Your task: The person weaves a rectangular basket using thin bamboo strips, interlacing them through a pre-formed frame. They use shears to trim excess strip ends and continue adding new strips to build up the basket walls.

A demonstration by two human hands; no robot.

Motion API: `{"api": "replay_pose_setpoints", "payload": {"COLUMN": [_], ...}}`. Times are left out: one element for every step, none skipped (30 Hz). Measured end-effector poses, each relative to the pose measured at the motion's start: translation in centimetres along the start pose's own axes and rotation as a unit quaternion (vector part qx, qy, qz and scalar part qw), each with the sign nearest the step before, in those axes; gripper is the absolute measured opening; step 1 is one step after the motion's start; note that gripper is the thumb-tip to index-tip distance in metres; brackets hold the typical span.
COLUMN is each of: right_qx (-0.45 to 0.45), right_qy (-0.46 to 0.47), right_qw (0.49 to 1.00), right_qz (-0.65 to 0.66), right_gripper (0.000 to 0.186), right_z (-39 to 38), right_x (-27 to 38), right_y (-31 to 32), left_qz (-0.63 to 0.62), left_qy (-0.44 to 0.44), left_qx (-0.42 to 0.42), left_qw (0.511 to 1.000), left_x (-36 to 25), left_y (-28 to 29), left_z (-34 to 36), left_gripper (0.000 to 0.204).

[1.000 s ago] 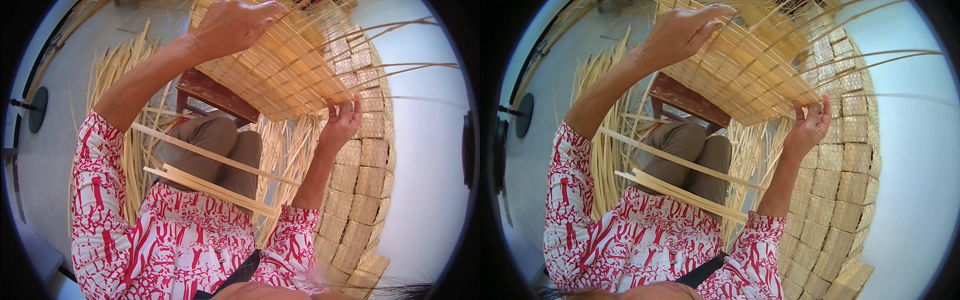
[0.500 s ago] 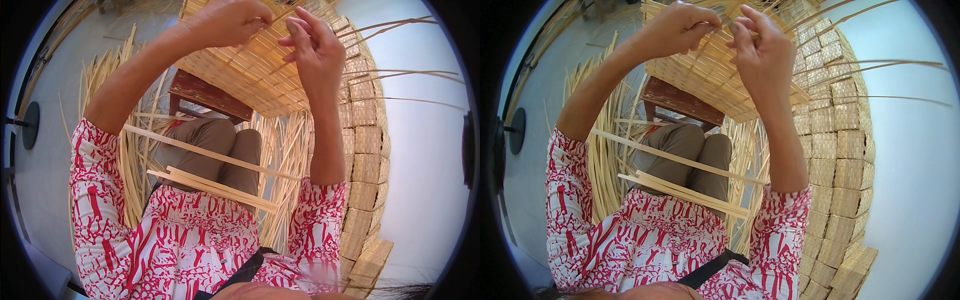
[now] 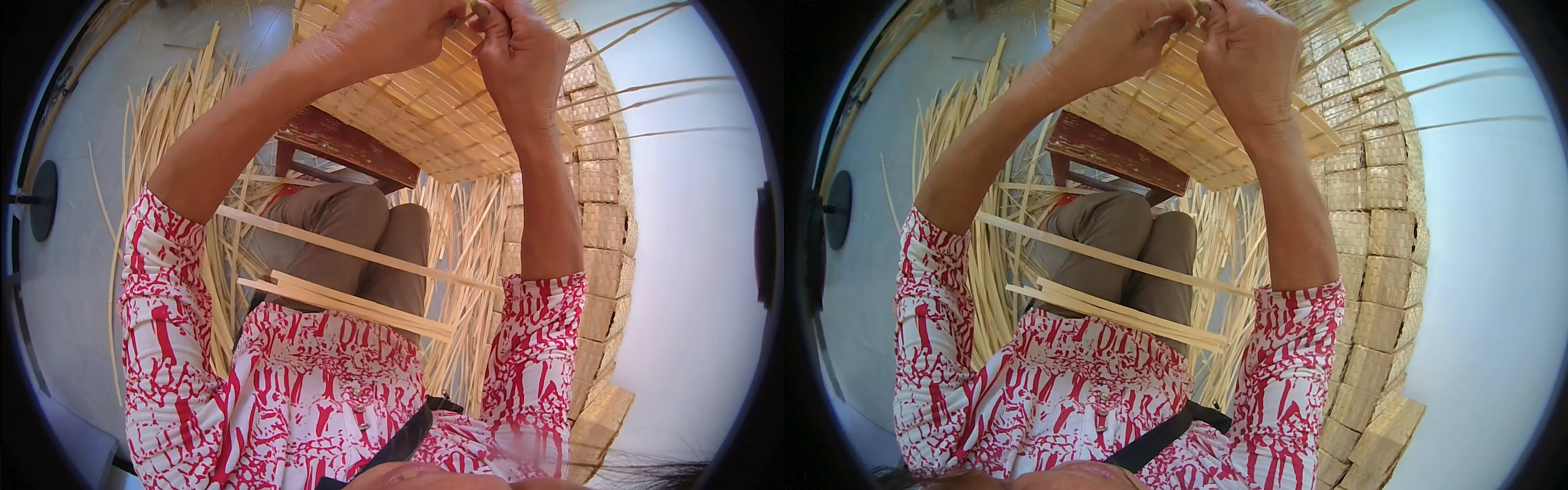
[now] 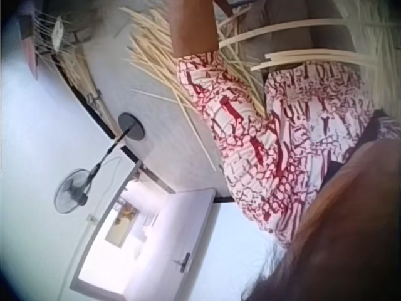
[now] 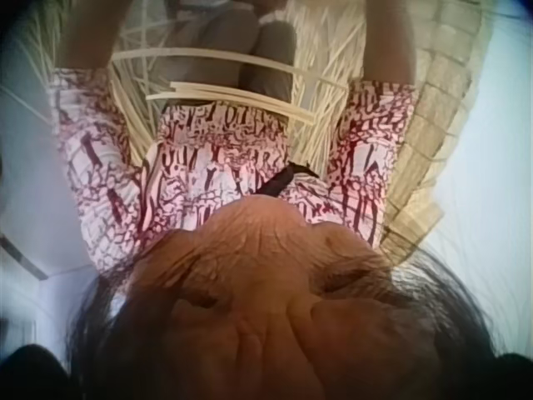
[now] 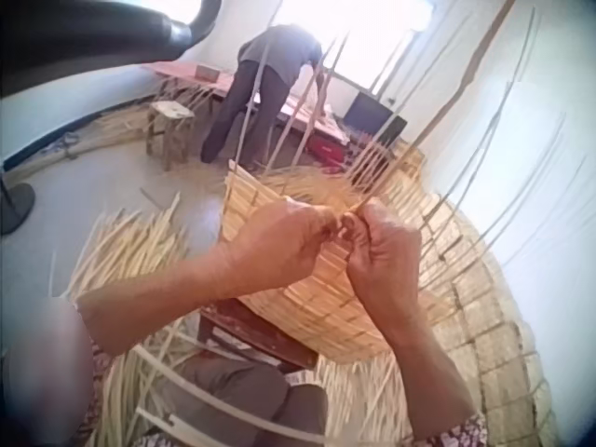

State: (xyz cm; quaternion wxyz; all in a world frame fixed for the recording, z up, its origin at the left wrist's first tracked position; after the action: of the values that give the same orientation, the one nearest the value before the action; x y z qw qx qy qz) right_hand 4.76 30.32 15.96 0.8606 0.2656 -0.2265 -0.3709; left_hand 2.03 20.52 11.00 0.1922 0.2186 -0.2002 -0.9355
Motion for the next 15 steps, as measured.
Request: {"api": "replay_pose_setpoints", "payload": {"right_qx": [0.001, -0.008, -0.017, -0.026, -0.027, -0.028, -0.029, -0.028, -0.029, -0.031, -0.03, -0.032, -0.031, -0.025, -0.017], "right_qy": [0.007, 0.007, 0.008, 0.009, 0.0, -0.005, -0.01, -0.015, -0.017, -0.013, -0.027, -0.041, -0.053, -0.069, -0.07], "right_qw": [1.0, 1.0, 1.0, 1.0, 1.0, 1.0, 0.999, 0.999, 0.998, 0.997, 0.998, 0.998, 0.997, 0.997, 0.997], "right_qz": [-0.01, -0.005, -0.001, 0.003, -0.006, -0.009, -0.013, -0.033, -0.057, -0.071, -0.053, -0.046, -0.036, -0.008, -0.002], "right_gripper": [0.017, 0.017, 0.016, 0.016, 0.015, 0.015, 0.015, 0.014, 0.013, 0.013, 0.011, 0.009, 0.009, 0.012, 0.012], "right_z": [0.0, 0.0, 0.2, 0.2, 0.0, -0.1, -0.1, -0.2, -0.4, -0.2, -0.2, -0.3, -0.6, -0.5, -0.3], "right_x": [0.3, 0.0, -0.4, -0.6, -0.7, -0.5, -0.3, -0.7, -1.4, -1.8, -2.3, -2.6, -2.9, -3.2, -3.0], "right_y": [0.1, 0.2, 0.1, 0.2, 0.3, 0.4, 0.3, 0.2, 0.3, -0.1, -0.4, 0.1, 0.4, 0.3, 0.2], "left_qz": [0.009, 0.018, 0.015, 0.012, 0.009, 0.021, 0.033, 0.046, 0.059, 0.083, 0.106, 0.076, 0.075, 0.073, 0.068], "left_qy": [-0.001, -0.002, -0.008, -0.014, -0.02, -0.021, -0.022, -0.023, -0.031, -0.035, -0.04, -0.009, 0.006, 0.021, 0.038], "left_qx": [-0.009, -0.018, -0.019, -0.021, -0.023, -0.028, -0.033, -0.038, -0.033, -0.031, -0.028, -0.005, 0.007, 0.019, 0.032], "left_qw": [1.0, 1.0, 1.0, 1.0, 0.999, 0.999, 0.999, 0.998, 0.997, 0.995, 0.993, 0.997, 0.997, 0.997, 0.996], "left_x": [-0.4, -0.5, -0.7, -0.8, -0.9, -0.9, -0.9, -1.0, -1.1, -1.0, -0.8, -0.5, -0.4, -0.4, 0.0], "left_y": [0.3, 0.6, 0.6, 0.7, 0.6, 0.8, 0.9, 0.9, 0.4, 0.2, -0.1, -0.7, -0.9, -1.1, -1.5], "left_z": [0.0, 0.1, 0.2, 0.2, 0.2, 0.2, 0.2, 0.2, 0.2, 0.1, 0.1, 0.3, 0.3, 0.3, 0.1], "left_gripper": [0.011, 0.01, 0.01, 0.01, 0.01, 0.01, 0.009, 0.009, 0.01, 0.014, 0.018, 0.019, 0.018, 0.018, 0.018]}}
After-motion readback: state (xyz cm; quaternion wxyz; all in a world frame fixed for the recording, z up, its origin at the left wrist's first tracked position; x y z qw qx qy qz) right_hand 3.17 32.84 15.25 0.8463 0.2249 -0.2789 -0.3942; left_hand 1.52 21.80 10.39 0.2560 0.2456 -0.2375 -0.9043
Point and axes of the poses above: each hand's wrist, its own z-axis towards the middle knuckle, its own y-axis out of the back of the hand, x = y × z, the point moved 10 cm from there along z, towards the middle knuckle, and after that the axes turned 3 degrees about -y, right-handed, at the moved point
